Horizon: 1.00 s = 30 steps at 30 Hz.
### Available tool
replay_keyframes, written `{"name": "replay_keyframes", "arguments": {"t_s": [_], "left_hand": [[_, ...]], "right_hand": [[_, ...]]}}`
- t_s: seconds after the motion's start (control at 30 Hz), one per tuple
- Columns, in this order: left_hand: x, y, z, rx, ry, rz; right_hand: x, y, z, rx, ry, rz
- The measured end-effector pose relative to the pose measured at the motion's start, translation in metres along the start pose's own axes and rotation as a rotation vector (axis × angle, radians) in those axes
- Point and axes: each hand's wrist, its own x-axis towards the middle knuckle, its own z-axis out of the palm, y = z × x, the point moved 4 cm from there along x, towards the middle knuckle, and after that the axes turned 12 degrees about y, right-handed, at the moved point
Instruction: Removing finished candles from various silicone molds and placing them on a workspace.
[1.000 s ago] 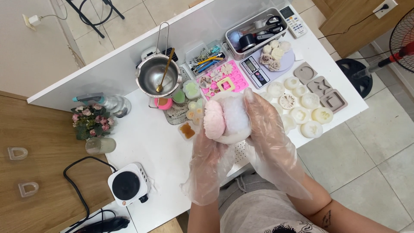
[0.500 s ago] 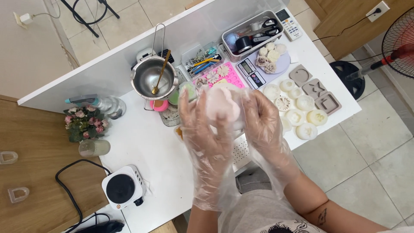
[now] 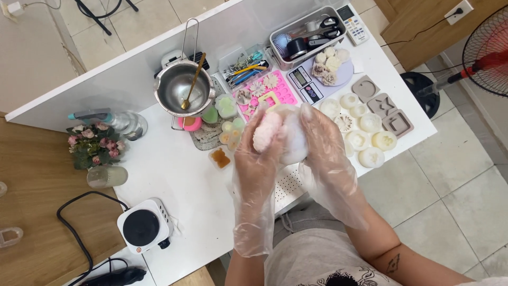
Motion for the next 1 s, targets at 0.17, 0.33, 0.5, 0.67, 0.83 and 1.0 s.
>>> {"name": "replay_keyframes", "arguments": {"t_s": [0.17,0.33,0.5,0.67,0.83,1.0], "left_hand": [[0.009,-0.010,-0.020,-0.042,0.099,-0.190],[0.010,0.013,-0.023,-0.346,0.132,-0.275],[0.032,0.005,-0.033,-0.564,0.029,-0.376],[0.031,0.014,-0.040,-0.566,-0.026,-0.414],[0.029,0.011,-0.042,-0.365,-0.085,-0.368],[0.025,-0.012,-0.048,-0.289,-0.121,-0.482]], "right_hand": [[-0.009,-0.010,0.004,0.014,0.143,0.064],[0.033,0.022,-0.043,-0.215,0.125,-0.109],[0.058,0.037,-0.072,-0.459,0.269,-0.263],[0.076,0.060,-0.128,-0.512,0.193,-0.398],[0.087,0.083,-0.149,-0.342,0.112,-0.239],[0.089,0.100,-0.178,-0.083,-0.005,0.132]]}}
